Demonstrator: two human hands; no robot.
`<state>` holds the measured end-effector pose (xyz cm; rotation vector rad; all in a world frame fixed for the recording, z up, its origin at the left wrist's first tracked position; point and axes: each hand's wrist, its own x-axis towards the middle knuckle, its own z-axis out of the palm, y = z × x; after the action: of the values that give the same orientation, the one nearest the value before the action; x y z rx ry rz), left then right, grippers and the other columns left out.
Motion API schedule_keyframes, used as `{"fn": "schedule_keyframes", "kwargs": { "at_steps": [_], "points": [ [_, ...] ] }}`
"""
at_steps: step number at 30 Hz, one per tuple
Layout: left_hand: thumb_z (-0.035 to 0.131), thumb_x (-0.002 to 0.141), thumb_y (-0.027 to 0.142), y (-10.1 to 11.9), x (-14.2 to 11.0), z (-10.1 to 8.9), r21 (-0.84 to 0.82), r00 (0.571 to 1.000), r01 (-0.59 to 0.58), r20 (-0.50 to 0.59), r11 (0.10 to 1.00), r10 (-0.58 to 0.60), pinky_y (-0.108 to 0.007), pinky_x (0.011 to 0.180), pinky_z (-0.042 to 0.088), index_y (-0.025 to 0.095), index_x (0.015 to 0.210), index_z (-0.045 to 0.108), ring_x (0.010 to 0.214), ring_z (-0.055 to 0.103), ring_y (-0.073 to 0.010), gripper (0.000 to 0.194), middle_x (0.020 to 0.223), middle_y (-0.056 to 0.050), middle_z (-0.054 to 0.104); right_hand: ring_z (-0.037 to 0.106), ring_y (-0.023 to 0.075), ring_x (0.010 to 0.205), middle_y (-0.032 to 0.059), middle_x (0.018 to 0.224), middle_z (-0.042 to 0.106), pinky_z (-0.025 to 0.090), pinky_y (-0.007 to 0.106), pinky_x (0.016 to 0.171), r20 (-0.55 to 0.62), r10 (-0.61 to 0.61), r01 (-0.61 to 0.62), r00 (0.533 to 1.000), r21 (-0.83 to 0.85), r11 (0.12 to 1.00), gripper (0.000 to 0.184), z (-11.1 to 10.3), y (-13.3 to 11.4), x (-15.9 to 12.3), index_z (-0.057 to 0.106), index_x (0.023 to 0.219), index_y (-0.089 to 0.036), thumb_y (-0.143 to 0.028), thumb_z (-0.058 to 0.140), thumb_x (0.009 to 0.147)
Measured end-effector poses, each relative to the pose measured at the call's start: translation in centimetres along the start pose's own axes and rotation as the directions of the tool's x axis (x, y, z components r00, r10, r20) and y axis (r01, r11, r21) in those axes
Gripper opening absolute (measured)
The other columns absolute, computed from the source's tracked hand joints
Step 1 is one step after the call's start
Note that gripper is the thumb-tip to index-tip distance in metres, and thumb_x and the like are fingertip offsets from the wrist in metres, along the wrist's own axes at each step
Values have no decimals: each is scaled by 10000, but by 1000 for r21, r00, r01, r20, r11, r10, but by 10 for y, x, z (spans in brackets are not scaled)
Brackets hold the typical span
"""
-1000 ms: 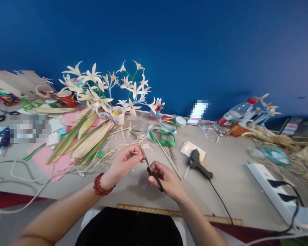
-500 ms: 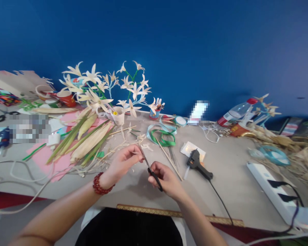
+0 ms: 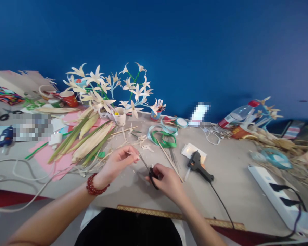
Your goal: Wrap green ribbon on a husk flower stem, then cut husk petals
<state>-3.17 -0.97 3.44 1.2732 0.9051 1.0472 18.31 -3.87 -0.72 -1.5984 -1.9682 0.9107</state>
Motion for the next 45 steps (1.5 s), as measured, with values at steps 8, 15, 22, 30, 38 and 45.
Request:
{"fn": "schedule_keyframes", "kwargs": {
  "at_steps": [8, 15, 22, 30, 38, 45],
  "points": [
    [580, 852, 224, -2, 3, 1, 21, 999, 2, 38, 1000, -2, -251, 723, 428, 154, 743, 589, 739, 549, -130, 130, 802, -14, 584, 613, 186, 694, 33, 836, 663, 219, 285, 518, 86, -45, 88, 995, -619, 781, 239, 5, -17, 5, 605, 862, -208, -415, 678, 767],
    [542, 854, 220, -3, 7, 11, 53, 992, 24, 120, 998, -31, -253, 700, 437, 155, 739, 596, 725, 562, -133, 143, 770, -9, 585, 597, 153, 663, -13, 792, 671, 246, 243, 521, 238, -40, 136, 970, -404, 905, 267, -5, -18, 10, 606, 817, -216, -386, 754, 674],
    [617, 819, 280, -6, 11, 18, 53, 984, 0, 180, 999, -9, -267, 661, 439, 149, 713, 569, 696, 556, -136, 175, 768, -25, 583, 640, 188, 770, 52, 915, 680, 317, 251, 562, -98, -5, -52, 995, -568, 821, 137, -44, 1, 19, 601, 905, -196, -327, 571, 875],
    [665, 797, 282, -7, 11, 23, -71, 984, 81, 162, 994, -68, -250, 649, 445, 151, 753, 538, 655, 573, -106, 187, 794, -7, 579, 682, 241, 768, 103, 845, 707, 251, 254, 496, -122, 164, -198, 979, -758, 622, 139, -44, 27, 29, 594, 869, -162, -216, 472, 905],
    [669, 799, 272, -11, 10, 19, -42, 993, 66, 103, 997, -62, -253, 645, 449, 150, 796, 597, 667, 567, -114, 142, 797, -20, 609, 622, 178, 646, 16, 695, 666, 286, 237, 521, -190, 135, -211, 972, -472, 856, 70, -70, 33, 23, 550, 753, -212, -255, 540, 807],
    [621, 843, 274, -8, 11, 24, -133, 998, 43, 43, 990, -38, -236, 660, 428, 147, 758, 631, 659, 531, -105, 154, 744, -15, 613, 494, 127, 523, -39, 629, 528, 340, 214, 482, -177, 84, -34, 981, 270, 962, 101, -58, 20, 15, 489, 817, -222, -318, 502, 845]
  ]
}}
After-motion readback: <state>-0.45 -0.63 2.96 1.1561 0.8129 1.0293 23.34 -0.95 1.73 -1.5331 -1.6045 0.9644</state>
